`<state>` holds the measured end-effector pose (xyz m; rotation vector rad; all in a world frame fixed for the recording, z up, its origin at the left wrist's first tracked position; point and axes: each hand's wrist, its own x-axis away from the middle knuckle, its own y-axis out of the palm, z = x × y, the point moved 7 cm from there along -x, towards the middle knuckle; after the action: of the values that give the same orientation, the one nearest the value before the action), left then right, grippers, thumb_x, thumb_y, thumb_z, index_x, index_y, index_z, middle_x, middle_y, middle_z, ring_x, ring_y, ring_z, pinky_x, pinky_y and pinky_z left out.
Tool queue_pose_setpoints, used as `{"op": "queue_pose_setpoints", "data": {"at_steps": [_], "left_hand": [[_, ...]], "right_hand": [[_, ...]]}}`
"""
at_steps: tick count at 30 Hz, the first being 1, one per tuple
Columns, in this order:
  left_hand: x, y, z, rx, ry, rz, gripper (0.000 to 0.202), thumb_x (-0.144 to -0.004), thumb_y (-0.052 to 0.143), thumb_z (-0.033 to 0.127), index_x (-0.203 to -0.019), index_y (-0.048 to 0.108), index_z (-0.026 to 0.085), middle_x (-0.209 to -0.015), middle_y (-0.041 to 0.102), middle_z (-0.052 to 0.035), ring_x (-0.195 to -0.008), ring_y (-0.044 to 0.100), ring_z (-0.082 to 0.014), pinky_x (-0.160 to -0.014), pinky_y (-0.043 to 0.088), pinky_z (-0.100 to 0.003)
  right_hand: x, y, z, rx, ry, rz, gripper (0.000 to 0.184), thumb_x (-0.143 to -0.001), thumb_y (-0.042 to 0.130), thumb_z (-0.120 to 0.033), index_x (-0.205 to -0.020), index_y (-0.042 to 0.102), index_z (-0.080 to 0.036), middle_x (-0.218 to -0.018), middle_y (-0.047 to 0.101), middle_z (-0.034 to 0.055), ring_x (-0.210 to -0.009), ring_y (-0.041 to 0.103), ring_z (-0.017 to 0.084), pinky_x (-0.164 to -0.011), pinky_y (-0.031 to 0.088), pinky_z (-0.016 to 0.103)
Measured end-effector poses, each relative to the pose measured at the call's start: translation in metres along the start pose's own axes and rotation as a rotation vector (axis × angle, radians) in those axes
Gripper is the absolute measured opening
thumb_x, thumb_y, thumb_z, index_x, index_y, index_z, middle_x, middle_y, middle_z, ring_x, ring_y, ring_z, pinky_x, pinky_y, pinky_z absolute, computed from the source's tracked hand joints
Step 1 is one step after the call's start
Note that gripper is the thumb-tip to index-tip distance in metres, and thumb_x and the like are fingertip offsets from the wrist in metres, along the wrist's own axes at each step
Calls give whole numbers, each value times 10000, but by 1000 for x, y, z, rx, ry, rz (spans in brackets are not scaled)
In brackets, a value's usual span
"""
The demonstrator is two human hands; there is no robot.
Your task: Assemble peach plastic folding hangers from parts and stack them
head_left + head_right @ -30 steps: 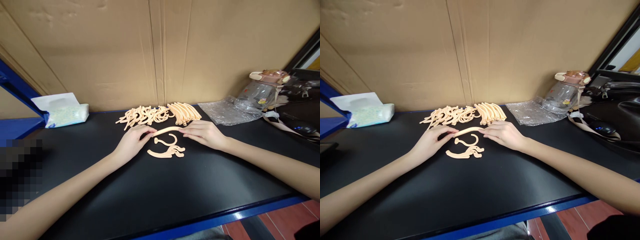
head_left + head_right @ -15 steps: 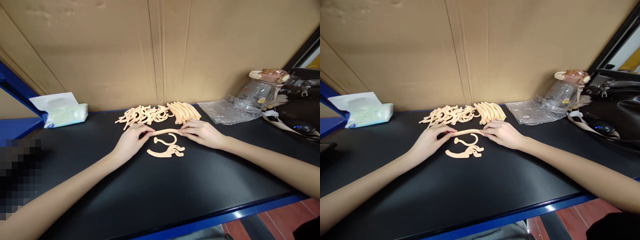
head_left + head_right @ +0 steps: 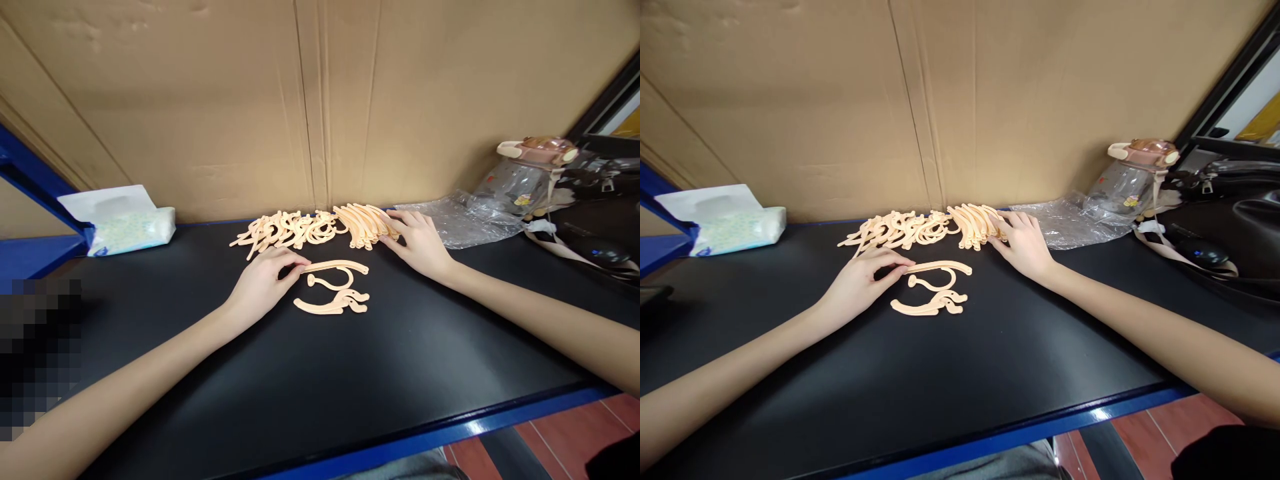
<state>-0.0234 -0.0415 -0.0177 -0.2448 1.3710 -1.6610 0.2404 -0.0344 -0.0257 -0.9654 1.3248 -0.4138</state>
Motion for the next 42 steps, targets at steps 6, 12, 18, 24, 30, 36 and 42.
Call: {"op": "queue_pose_setpoints", "data": {"at_steps": [6,12,18,24,30,36,42], "left_hand": [[0,-1,1,-2,0,3,241,-939,482,347,-951,690,225,-969,702,-32,-931,617,-207,-866,475,-389],[0,0,1,-10,-6,-4,249,-941,472,351,-950,688,227,-980,701,-34,-944,614,-213,-870,473,-393],[0,0,1,-10,-6,-7,250,-940,476,356,-949,691,227,-983,700,-34,-947,611,-213,-872,471,-389],[1,-1,2,-13,-4,-4,261,-941,460,364,-946,685,232,-971,696,-36,-941,612,-214,-864,478,-390],[1,0,1,-13,-1,0,249,-938,467,355,-945,685,234,-963,695,-35,-930,610,-213,-863,472,-388],[1,0,2,-14,-3,-10,252,-939,466,356,-944,684,228,-966,693,-37,-931,607,-215,-862,466,-387],[-1,-1,3,-10,-3,-9,264,-936,458,366,-934,685,232,-956,696,-39,-928,607,-218,-862,463,-386]], "right_hand": [[1,-5,4,-33,49,43,265,-908,552,-418,-1044,690,-237,-1136,661,86,-1055,564,311,-904,395,505],[1,-4,7,-20,85,53,350,-866,604,-493,-1049,705,-211,-1143,656,102,-1060,556,325,-916,389,519],[2,-4,18,-156,200,86,289,-872,590,-484,-886,758,-249,-1084,689,64,-1071,542,327,-887,390,541],[1,-4,35,-280,284,152,307,-884,534,-401,-725,750,-251,-979,730,40,-986,591,294,-857,441,514],[0,-5,41,-310,322,195,292,-866,531,-326,-680,731,-224,-901,737,50,-914,622,268,-850,456,471],[-1,-9,46,-335,370,248,279,-845,542,-321,-654,712,-208,-828,723,69,-835,615,260,-753,477,423],[0,-20,42,-383,378,325,280,-879,520,-331,-720,709,-199,-820,689,80,-802,608,231,-669,480,368]]}}
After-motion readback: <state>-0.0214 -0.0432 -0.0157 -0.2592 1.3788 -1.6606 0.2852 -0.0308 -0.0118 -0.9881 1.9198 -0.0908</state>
